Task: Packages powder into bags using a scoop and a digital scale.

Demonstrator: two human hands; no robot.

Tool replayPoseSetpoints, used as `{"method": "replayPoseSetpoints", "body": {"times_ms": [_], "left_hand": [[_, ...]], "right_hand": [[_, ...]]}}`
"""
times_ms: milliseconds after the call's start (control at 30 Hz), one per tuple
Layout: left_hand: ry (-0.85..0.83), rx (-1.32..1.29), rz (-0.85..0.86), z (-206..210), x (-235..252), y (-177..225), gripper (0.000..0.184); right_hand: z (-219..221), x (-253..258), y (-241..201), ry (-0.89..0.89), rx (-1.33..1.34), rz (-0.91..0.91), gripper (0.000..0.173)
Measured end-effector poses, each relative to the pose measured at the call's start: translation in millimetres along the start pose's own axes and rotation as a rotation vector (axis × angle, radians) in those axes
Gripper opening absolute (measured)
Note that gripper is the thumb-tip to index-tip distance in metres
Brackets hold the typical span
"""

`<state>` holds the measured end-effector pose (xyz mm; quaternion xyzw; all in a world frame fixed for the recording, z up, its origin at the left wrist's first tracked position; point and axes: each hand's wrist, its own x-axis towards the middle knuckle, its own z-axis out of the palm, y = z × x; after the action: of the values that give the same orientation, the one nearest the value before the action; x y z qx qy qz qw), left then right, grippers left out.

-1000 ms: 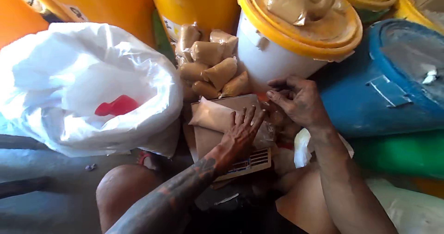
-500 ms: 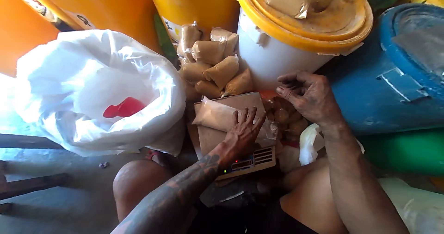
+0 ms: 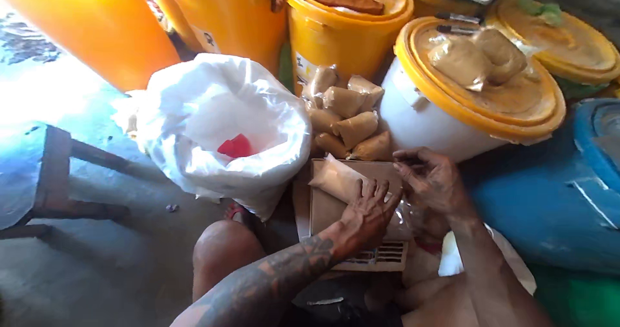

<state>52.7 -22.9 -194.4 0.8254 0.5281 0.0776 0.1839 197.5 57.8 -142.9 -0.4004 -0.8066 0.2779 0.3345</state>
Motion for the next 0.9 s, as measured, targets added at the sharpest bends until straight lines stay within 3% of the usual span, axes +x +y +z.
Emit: {"method": "replayPoseSetpoints", "body": {"times_ms": [200, 267, 367, 500, 600, 733, 833, 900], "left_hand": [[0.099, -0.067, -0.041, -28, -29, -16, 0.062], [0.065, -0.095, -0.099, -41, -38, -20, 0.061], [-0.125, -0.151, -0.221, -92, -71, -11, 0.050], [0.226, -0.138, -0.101, -54, -97, -51, 0.046], [0.351, -0.133, -0.112, -59, -110, -58, 0.027], [0.286, -0.144, -0.116, -64, -118, -62, 0.026], [0.274, -0.080, -0.099, -52, -121, -66, 0.023], [0.075, -0.114, -0.194, -58, -112, -64, 0.027]], "right_hand": [[93, 69, -114, -0.337, -0.061, -0.260, 0.027], [139, 98, -140, -0.514, -0.111, -0.238, 0.035], [217, 145, -165, -0.748, -0.211, -0.129, 0.054], [272, 166, -175, -0.999, -0.258, -0.069, 0.038], [280, 168, -181, -1.022, -0.370, 0.070, 0.064], [295, 167, -159, -0.909, -0.461, 0.077, 0.042], [300, 161, -150, -0.856, -0.488, 0.127, 0.044], [296, 159, -154, -0.814, -0.541, 0.132, 0.042]]}}
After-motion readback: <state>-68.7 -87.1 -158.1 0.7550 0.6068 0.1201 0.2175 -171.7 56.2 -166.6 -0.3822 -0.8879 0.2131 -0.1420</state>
